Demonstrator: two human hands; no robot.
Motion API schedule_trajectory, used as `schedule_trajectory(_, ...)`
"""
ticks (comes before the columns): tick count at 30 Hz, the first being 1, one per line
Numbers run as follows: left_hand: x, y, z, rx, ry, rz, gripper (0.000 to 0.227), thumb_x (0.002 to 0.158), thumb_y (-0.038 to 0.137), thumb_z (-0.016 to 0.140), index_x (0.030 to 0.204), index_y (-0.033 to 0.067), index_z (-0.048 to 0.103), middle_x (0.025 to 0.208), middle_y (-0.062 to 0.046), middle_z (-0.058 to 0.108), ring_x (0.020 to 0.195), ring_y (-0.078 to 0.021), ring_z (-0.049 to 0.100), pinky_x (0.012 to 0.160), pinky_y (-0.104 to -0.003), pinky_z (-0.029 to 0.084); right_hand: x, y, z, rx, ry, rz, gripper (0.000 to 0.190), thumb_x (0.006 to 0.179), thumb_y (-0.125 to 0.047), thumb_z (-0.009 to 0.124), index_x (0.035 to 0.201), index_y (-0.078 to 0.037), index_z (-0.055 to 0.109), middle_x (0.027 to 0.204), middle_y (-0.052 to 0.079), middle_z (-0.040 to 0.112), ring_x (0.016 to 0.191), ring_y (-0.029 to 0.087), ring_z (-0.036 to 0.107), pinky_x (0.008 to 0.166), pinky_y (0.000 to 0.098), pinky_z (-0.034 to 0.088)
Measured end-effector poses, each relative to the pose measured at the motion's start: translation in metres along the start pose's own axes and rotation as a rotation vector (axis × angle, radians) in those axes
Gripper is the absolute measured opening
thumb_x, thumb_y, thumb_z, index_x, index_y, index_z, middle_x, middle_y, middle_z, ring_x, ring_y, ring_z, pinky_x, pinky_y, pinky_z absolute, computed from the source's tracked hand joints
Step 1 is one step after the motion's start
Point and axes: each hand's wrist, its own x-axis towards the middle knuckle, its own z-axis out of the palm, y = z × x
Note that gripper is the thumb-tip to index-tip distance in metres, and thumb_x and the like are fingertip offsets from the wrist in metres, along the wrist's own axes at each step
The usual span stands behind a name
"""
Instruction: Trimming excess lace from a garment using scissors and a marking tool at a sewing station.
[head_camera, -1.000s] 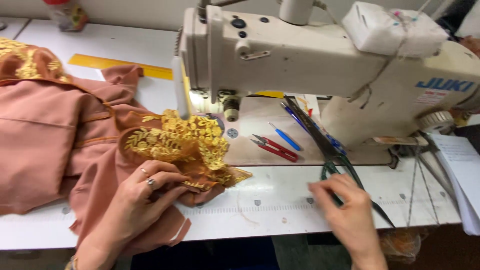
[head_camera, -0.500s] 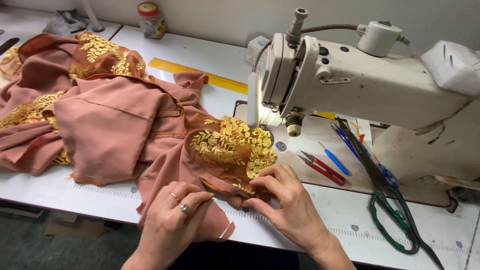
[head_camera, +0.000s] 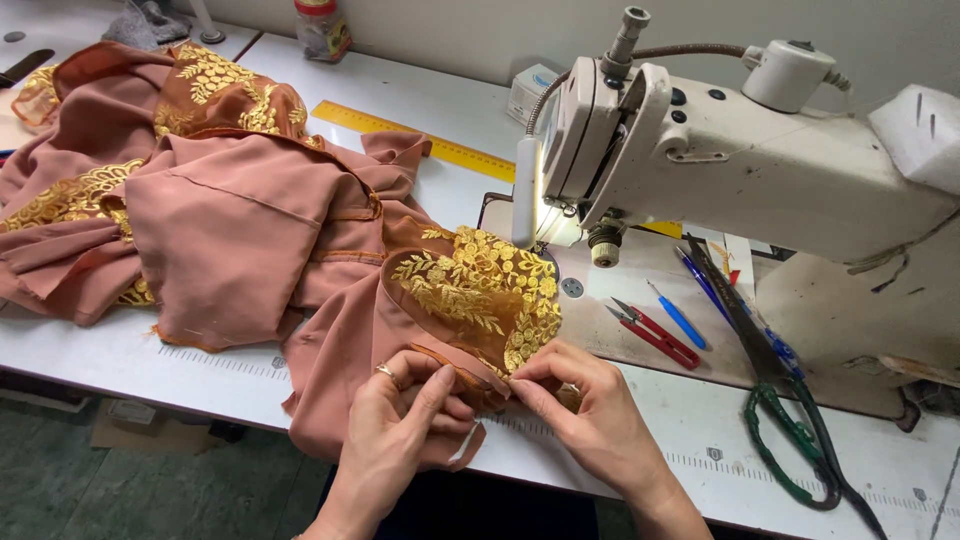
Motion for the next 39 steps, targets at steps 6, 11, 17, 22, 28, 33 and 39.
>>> schedule_trajectory(6,0.011,0.012,0.004,-0.148,-0.018,0.110,0.047,0.080,0.014,0.064,0.122,-0.0007,0.048,0.106,-0.019,0.063,0.066,-0.0220,0.066,0.053,-0.035,0.063,0.000,-0.008,0.005,0.001,-0.024,-0.031,0.009,0.084,-0.012,0.068,0.076,-0.009,0.068,0.075,0.000,0.067,0.067,0.011,0.062,0.062,0.0231,0.047)
schedule_trajectory(11,0.032,0.010,0.001,-0.038,0.049,0.250,0.050,0.079,-0.003,0.067,0.122,0.0098,0.044,0.103,-0.014,0.059,0.068,-0.0155,0.065,0.055,-0.027,0.059,0.002,-0.004,0.016,-0.005,-0.026,0.071,0.014,0.082,-0.011,0.067,0.068,-0.011,0.065,0.068,-0.002,0.064,0.060,0.009,0.055,0.053,0.0234,0.040)
schedule_trajectory(17,0.013,0.032,-0.011,0.262,0.145,0.266,0.023,0.084,0.005,0.067,0.097,0.0036,0.049,0.068,-0.012,0.058,0.039,-0.0227,0.065,0.033,-0.030,0.057,0.002,0.002,0.021,-0.041,0.012,0.096,0.016,0.081,-0.012,0.065,0.066,-0.010,0.061,0.066,0.000,0.063,0.061,0.011,0.058,0.059,0.0248,0.044)
schedule_trajectory(22,-0.009,0.022,-0.009,0.012,-0.016,-0.096,0.020,0.086,0.011,0.066,0.091,-0.0086,0.068,0.064,-0.021,0.064,0.043,-0.0230,0.059,0.038,-0.033,0.052,0.000,-0.001,0.020,-0.049,0.009,0.078,0.016,0.082,-0.013,0.065,0.066,-0.011,0.061,0.066,-0.001,0.062,0.060,0.010,0.056,0.056,0.0248,0.042)
schedule_trajectory(28,-0.006,0.010,-0.003,-0.121,-0.108,-0.215,0.029,0.083,0.013,0.066,0.099,-0.0110,0.067,0.081,-0.025,0.070,0.061,-0.0293,0.069,0.052,-0.035,0.059,-0.002,-0.005,0.020,-0.050,0.022,0.058,0.016,0.083,-0.013,0.066,0.067,-0.011,0.062,0.066,-0.001,0.060,0.056,0.009,0.053,0.050,0.0241,0.039)
schedule_trajectory(33,-0.002,0.016,0.007,-0.024,-0.079,-0.288,0.029,0.082,0.019,0.068,0.092,-0.0071,0.066,0.077,-0.023,0.071,0.059,-0.0283,0.069,0.053,-0.031,0.056,-0.005,-0.010,0.014,-0.060,0.051,0.002,0.012,0.082,-0.012,0.065,0.070,-0.011,0.063,0.068,0.000,0.063,0.061,0.011,0.058,0.054,0.0247,0.042)
schedule_trajectory(39,0.012,-0.001,0.014,-0.033,-0.049,-0.219,0.019,0.081,0.006,0.073,0.080,-0.0102,0.063,0.065,-0.027,0.066,0.049,-0.0331,0.067,0.043,-0.035,0.055,-0.039,0.018,-0.053,-0.188,0.006,0.063,0.014,0.084,-0.017,0.064,0.095,-0.011,0.070,0.095,0.005,0.073,0.088,0.015,0.070,0.084,0.0281,0.058)
